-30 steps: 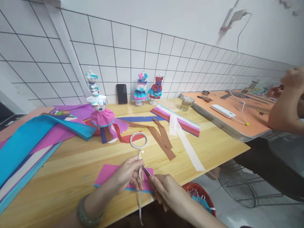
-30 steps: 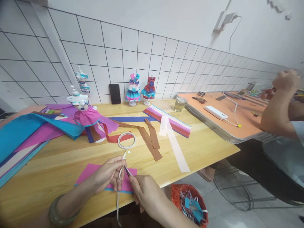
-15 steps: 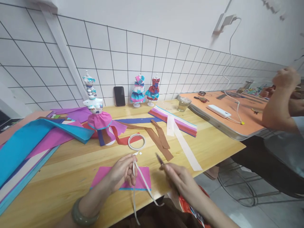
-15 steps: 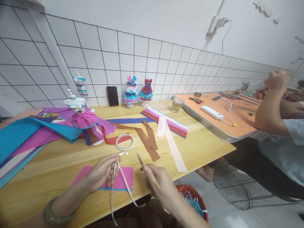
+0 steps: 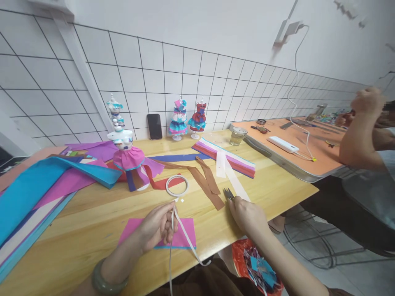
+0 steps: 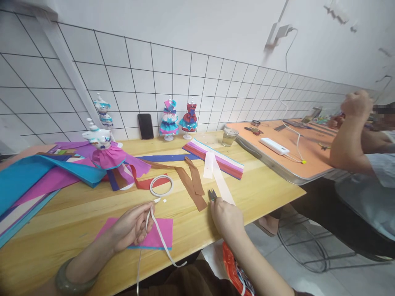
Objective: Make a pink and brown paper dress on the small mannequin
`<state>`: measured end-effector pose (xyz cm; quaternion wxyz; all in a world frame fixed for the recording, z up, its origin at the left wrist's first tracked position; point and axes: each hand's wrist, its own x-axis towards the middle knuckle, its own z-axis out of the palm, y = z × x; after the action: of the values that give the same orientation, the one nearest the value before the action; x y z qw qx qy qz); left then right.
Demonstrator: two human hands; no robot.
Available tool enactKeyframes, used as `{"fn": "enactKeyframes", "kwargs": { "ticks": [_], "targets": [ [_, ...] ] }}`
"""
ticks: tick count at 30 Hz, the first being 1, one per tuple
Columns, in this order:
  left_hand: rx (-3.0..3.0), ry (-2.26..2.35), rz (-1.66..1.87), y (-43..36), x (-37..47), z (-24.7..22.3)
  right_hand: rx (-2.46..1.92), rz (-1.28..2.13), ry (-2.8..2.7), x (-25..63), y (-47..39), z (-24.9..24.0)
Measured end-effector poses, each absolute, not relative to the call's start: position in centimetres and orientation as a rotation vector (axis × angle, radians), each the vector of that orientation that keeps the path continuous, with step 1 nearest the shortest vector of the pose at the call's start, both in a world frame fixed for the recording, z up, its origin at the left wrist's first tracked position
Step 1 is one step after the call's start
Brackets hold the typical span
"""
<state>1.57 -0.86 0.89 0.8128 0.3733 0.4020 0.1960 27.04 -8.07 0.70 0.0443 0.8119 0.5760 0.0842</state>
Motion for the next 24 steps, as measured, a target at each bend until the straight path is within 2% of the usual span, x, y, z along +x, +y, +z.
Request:
{"fn": "enactKeyframes", "kwargs": {
  "ticks": [8,12,16,18,19,22,24],
  "targets": [
    [0.841,0.834,0.452,-0.8,1.3,0.7,2.474,0.240,1.807,27.3,-6.6,1.7],
    [0.830,0.868,0.455,-0.8,1.3,0.9,2.606,0.343,1.698,31.4,-5.4,6.9],
    [0.838,0.858,0.443,-0.8,1.4,1.1,2.832,0.629,1.536,35.7,-4.0,12.8],
    [0.835,0.832,0.440,-0.7,1.4,1.0,2.825,0.574,1.775,35.2,-3.6,13.4],
    [0.831,0.818,0.441,-0.7,1.4,1.0,2.825,0.364,1.945,34.1,-3.6,12.9],
    [0.833,0.777,0.454,-0.7,1.3,0.8,2.517,-0.789,2.459,28.7,-4.2,9.4],
    [0.850,0.750,0.457,-0.7,1.4,0.7,2.245,-1.265,2.527,24.9,-4.7,6.7]
  ]
}}
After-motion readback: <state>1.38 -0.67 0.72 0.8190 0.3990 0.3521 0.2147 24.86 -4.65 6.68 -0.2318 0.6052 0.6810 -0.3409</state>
